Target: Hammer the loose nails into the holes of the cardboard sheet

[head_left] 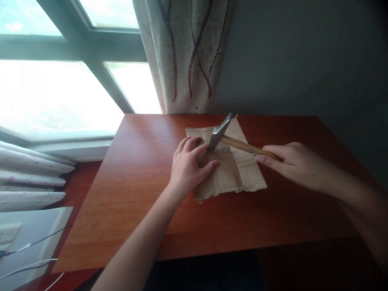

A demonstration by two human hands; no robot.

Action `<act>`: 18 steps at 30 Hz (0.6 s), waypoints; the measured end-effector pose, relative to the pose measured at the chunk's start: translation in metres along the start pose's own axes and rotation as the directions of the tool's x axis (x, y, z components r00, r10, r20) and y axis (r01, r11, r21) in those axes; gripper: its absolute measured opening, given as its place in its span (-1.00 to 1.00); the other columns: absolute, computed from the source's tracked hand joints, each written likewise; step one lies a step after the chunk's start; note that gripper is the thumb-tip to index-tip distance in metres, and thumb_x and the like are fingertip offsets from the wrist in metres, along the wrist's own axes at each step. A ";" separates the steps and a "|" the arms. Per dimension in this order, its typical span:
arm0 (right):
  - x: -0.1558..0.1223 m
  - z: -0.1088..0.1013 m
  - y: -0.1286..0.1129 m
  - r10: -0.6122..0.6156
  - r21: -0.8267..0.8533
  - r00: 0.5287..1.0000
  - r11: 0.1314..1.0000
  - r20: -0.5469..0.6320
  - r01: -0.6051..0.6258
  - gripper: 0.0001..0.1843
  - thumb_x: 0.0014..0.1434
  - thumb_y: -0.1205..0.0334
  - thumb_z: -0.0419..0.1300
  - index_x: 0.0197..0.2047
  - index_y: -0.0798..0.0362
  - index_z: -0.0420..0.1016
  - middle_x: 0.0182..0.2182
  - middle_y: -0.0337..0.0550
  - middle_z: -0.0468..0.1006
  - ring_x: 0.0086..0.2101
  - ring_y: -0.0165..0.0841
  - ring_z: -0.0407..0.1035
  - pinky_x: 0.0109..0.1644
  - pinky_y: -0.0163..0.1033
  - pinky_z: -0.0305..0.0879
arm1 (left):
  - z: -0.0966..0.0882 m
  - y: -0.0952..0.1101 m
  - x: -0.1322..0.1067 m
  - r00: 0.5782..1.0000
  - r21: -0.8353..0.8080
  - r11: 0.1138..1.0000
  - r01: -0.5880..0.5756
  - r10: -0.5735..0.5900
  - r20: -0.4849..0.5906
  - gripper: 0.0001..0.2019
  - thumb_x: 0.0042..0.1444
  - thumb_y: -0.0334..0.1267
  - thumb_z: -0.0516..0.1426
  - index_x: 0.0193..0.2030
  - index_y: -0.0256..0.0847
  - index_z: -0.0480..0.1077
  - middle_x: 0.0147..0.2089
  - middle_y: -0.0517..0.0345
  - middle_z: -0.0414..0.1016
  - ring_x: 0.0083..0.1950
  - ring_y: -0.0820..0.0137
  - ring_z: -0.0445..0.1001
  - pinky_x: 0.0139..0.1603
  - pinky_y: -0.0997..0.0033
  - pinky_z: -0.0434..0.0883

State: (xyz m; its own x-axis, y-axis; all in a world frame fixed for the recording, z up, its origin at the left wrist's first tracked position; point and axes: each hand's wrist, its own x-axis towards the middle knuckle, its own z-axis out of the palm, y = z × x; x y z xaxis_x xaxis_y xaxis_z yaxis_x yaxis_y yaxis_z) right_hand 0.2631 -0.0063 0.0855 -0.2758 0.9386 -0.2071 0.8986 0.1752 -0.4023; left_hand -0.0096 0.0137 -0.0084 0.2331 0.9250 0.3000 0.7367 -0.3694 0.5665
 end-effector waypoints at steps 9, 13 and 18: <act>0.002 0.002 -0.001 -0.004 -0.031 1.000 1.000 -0.002 0.003 -0.40 0.37 -0.31 -0.02 -0.48 -0.01 0.32 -0.64 -0.30 0.28 -0.58 -0.42 0.20 -0.45 -0.23 0.03 | 0.001 -0.001 -0.001 1.000 -0.012 1.000 -0.004 0.004 -0.006 -0.60 0.12 -0.05 0.33 0.09 -0.05 0.55 0.33 0.02 0.40 0.45 0.00 0.19 0.42 -0.12 0.28; 0.000 0.002 -0.001 0.014 -0.014 1.000 1.000 -0.017 -0.014 -0.42 0.37 -0.29 -0.02 -0.46 -0.01 0.34 -0.64 -0.31 0.28 -0.59 -0.41 0.20 -0.47 -0.23 0.02 | 0.000 -0.001 -0.001 1.000 -0.013 1.000 -0.005 0.005 -0.006 -0.58 0.13 -0.04 0.32 0.11 -0.04 0.54 0.33 0.03 0.40 0.44 0.00 0.20 0.42 -0.10 0.28; 0.000 0.003 -0.001 -0.008 -0.004 0.999 1.000 -0.048 0.008 -0.40 0.35 -0.33 -0.02 -0.47 -0.02 0.34 -0.64 -0.29 0.28 -0.59 -0.40 0.20 -0.47 -0.22 0.01 | 0.000 -0.001 -0.001 1.000 -0.023 1.000 -0.003 0.003 -0.005 -0.59 0.13 -0.03 0.32 0.10 -0.03 0.54 0.33 0.03 0.40 0.44 0.00 0.19 0.41 -0.12 0.29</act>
State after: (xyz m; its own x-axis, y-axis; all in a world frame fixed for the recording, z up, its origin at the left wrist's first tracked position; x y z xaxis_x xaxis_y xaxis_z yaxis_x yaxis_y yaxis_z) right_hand 0.2612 -0.0077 0.0838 -0.2664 0.9503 -0.1613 0.8978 0.1838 -0.4002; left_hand -0.0100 0.0132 -0.0092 0.2322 0.9234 0.3057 0.7212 -0.3743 0.5829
